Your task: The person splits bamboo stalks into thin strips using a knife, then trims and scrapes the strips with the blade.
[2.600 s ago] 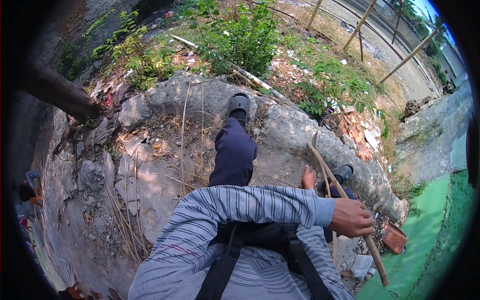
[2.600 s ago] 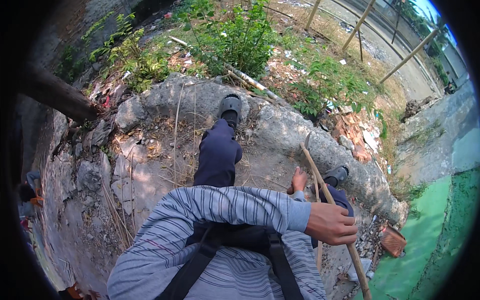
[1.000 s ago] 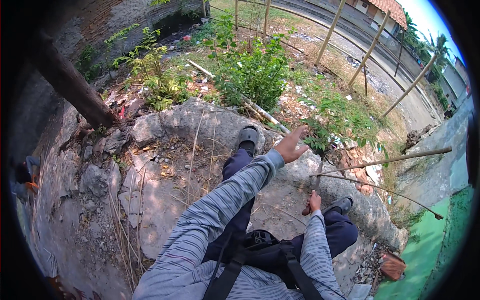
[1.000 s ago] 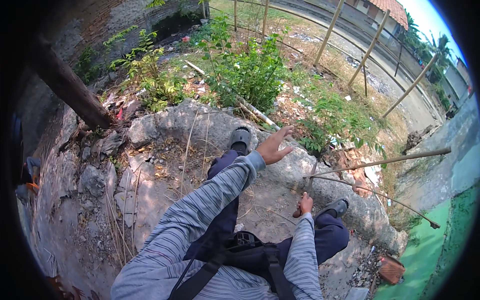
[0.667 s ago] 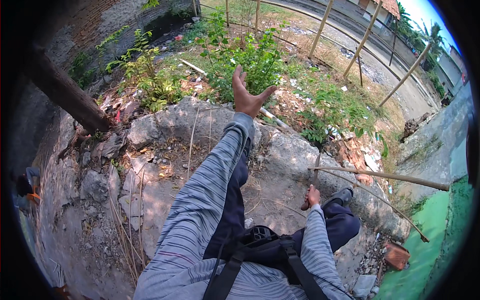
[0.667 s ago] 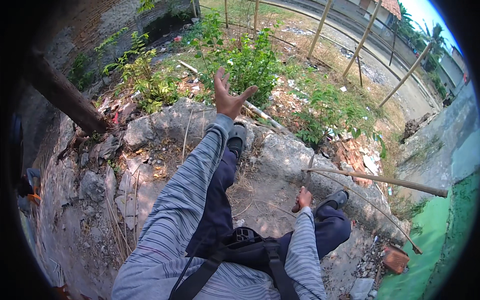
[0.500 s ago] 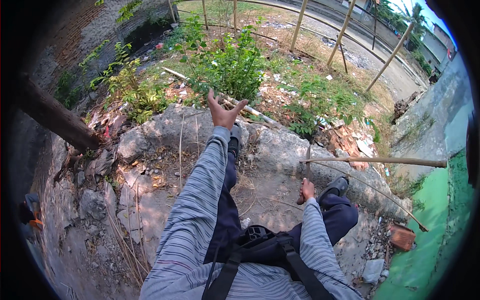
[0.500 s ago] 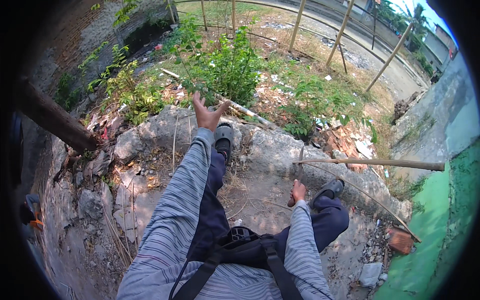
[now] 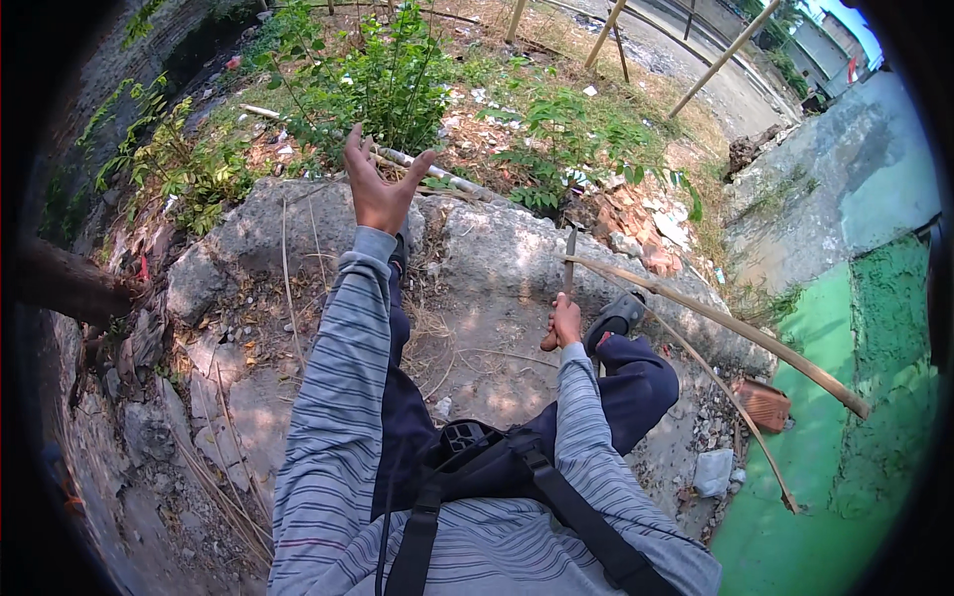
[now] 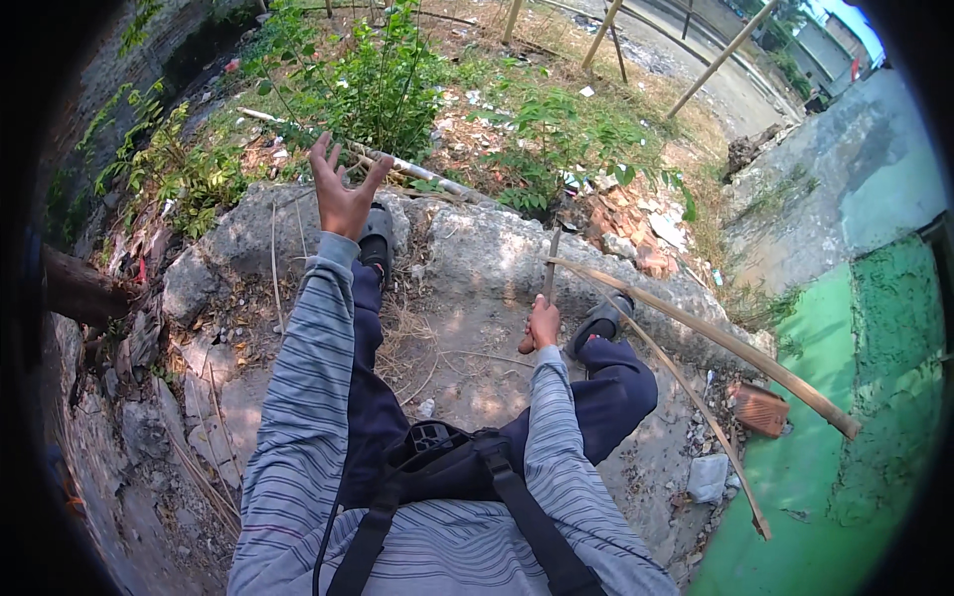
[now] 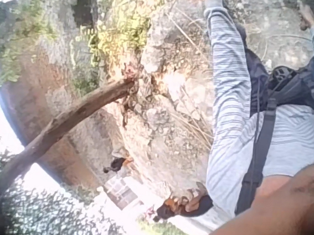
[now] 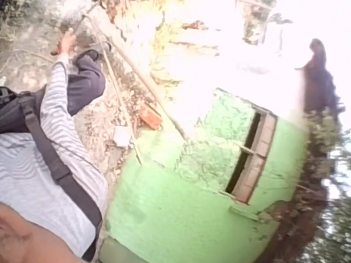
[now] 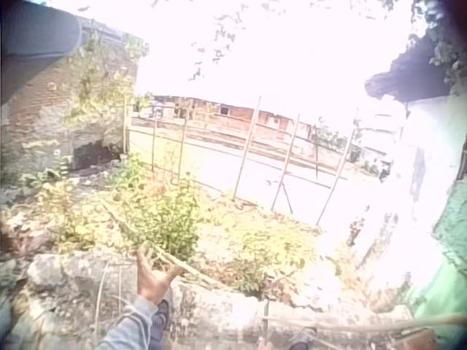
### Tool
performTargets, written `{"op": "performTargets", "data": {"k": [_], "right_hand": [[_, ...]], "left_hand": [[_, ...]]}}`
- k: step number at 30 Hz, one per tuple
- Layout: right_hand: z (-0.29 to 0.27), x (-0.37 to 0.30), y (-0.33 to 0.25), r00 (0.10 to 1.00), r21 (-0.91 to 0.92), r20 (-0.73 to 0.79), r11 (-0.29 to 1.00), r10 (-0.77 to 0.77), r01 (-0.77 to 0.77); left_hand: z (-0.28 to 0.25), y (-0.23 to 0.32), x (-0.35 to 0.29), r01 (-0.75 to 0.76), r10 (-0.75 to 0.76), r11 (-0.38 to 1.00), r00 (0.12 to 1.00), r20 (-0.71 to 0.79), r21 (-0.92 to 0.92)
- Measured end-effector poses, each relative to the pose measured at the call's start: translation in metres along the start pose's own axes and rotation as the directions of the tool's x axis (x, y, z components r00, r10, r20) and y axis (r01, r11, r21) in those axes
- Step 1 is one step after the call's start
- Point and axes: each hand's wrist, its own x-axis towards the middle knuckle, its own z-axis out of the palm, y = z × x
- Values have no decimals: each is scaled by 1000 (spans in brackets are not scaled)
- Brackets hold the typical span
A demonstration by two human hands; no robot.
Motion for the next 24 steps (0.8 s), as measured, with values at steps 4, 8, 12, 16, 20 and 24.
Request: {"op": "performTargets", "data": {"k": [4, 8, 12, 16, 20, 24], "right_hand": [[-5, 14, 33, 992, -197, 40, 974, 120, -110], [10, 6, 10, 994, -71, 61, 994, 90, -86], [13, -1, -3, 998, -68, 51, 998, 22, -18], [-8, 26, 46, 987, -347, 91, 933, 132, -93], [5, 16, 62, 975, -219, 69, 957, 209, -189], [-14, 37, 54, 985, -13, 156, 997, 80, -79]], "left_hand": [[3, 4, -2, 35, -35, 999, 999, 29, -1], [-9, -6, 2, 94, -95, 995, 995, 23, 40], [-17, -11, -1, 73, -73, 997, 997, 36, 21], [-6, 0, 2, 50, -49, 999, 997, 57, -12], [-18, -6, -6, 107, -107, 994, 992, 74, 0], [-11, -2, 2, 91, -87, 994, 995, 56, -64]]}}
